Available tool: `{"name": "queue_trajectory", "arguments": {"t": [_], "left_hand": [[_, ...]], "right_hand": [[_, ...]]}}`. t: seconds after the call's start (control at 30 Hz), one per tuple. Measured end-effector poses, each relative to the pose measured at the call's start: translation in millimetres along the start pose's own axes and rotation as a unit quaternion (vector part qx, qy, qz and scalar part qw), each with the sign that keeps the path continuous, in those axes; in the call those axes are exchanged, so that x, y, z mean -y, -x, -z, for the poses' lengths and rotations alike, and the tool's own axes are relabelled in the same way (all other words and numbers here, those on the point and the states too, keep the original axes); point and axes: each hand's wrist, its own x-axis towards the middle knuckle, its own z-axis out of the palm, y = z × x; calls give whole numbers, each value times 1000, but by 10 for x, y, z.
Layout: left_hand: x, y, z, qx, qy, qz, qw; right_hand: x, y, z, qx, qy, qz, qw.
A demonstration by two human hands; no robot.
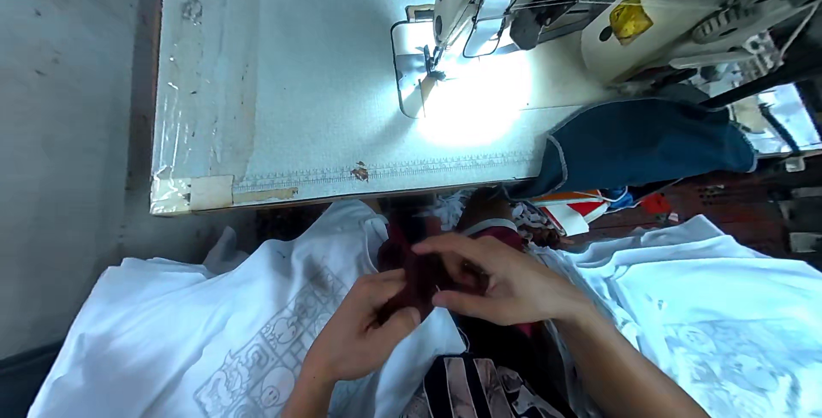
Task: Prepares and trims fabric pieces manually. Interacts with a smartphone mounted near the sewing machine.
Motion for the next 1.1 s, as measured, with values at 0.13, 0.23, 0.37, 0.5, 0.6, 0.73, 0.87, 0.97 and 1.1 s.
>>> {"name": "queue_trajectory", "arguments": {"t": [0.13,0.23,0.37,0.5,0.6,0.73,0.87,0.97,1.1], "left_hand": [[-138,-18,-15,28,-62,33,997],[-158,45,59,46,-58,46,996],[-175,77,40,82,-16,64,994],[-121,30,-24,88,12,88,992],[-68,12,-63,83,56,87,991],[53,8,-124,42,167,88,981],[14,32,-112,-1,181,105,978],[-28,35,-77,-33,163,106,980],[-74,13,-70,-50,99,106,988]], "right_hand": [[-139,-165,-36,123,2,2,992],[-182,-187,107,144,10,37,989],[-256,-154,337,173,32,56,983],[-347,-121,434,174,58,41,982],[-345,-78,432,164,67,22,984],[-299,7,267,72,47,2,996],[-113,131,58,-66,31,-40,997],[-20,158,-78,-83,-13,-38,996],[-23,73,-238,-102,38,-27,994]]}}
